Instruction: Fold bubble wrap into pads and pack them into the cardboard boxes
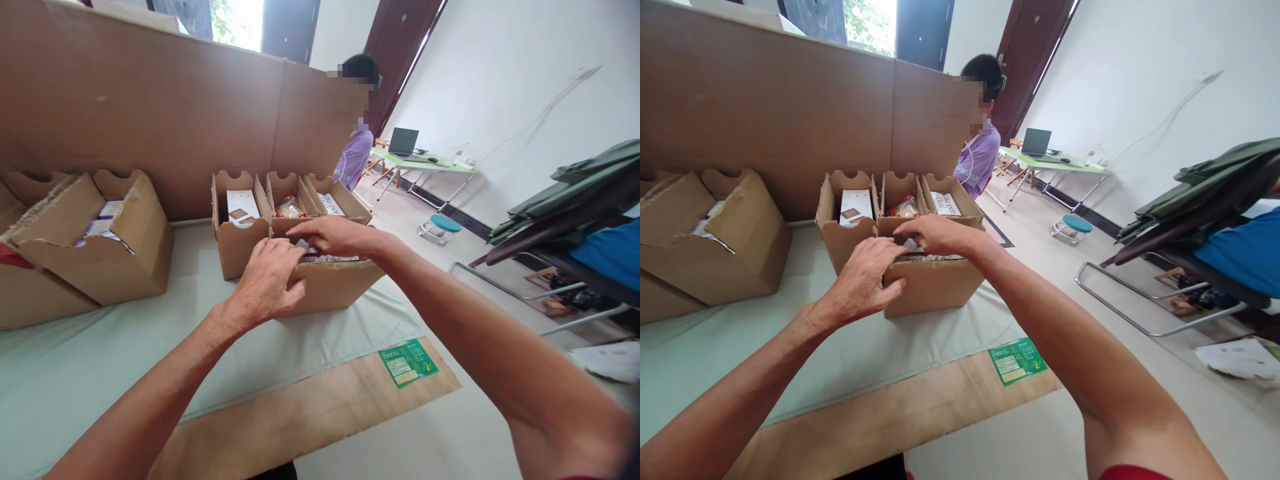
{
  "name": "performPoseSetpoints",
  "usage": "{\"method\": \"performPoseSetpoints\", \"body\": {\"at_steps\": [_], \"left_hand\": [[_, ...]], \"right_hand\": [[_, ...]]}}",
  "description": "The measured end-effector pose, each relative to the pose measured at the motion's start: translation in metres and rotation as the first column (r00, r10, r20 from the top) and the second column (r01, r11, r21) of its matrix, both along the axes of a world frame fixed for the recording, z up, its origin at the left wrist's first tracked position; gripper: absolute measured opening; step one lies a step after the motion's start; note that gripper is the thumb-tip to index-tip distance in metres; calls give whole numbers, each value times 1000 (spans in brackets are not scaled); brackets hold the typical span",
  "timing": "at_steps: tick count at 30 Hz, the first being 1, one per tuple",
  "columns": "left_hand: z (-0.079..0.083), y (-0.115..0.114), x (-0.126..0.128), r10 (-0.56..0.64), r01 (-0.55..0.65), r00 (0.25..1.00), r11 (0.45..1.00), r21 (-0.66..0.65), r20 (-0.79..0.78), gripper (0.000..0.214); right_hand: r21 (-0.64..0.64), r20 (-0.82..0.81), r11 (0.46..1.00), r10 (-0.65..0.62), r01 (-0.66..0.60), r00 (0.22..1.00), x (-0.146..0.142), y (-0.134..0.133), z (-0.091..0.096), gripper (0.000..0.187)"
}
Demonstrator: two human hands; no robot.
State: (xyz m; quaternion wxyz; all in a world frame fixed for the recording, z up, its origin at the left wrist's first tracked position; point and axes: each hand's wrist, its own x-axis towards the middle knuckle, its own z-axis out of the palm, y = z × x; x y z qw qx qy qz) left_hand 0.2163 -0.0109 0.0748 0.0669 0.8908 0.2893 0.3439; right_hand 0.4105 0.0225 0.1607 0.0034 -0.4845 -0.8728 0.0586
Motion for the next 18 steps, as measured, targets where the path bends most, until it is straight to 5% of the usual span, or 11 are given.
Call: {"method": "performPoseSetpoints", "body": {"at_steps": [5,8,12,18], "left_hand": [[-18,-16,-3,87,-97,962,995,23,258,65],[-32,-27,-6,149,-160,924,987,2,352,69],[-43,-36,-2,195,-206,898,978,-17,395,74],[-51,-40,7,265,-220,859,964,-153,437,77]], "right_hand": [[325,-273,914,-155,242,949,43,-57,5,36],[367,-453,853,-184,371,872,62,-93,-2,29],[277,-492,901,-165,333,855,59,-104,-6,29],[-66,-249,995,-88,74,964,24,-62,4,45]]}}
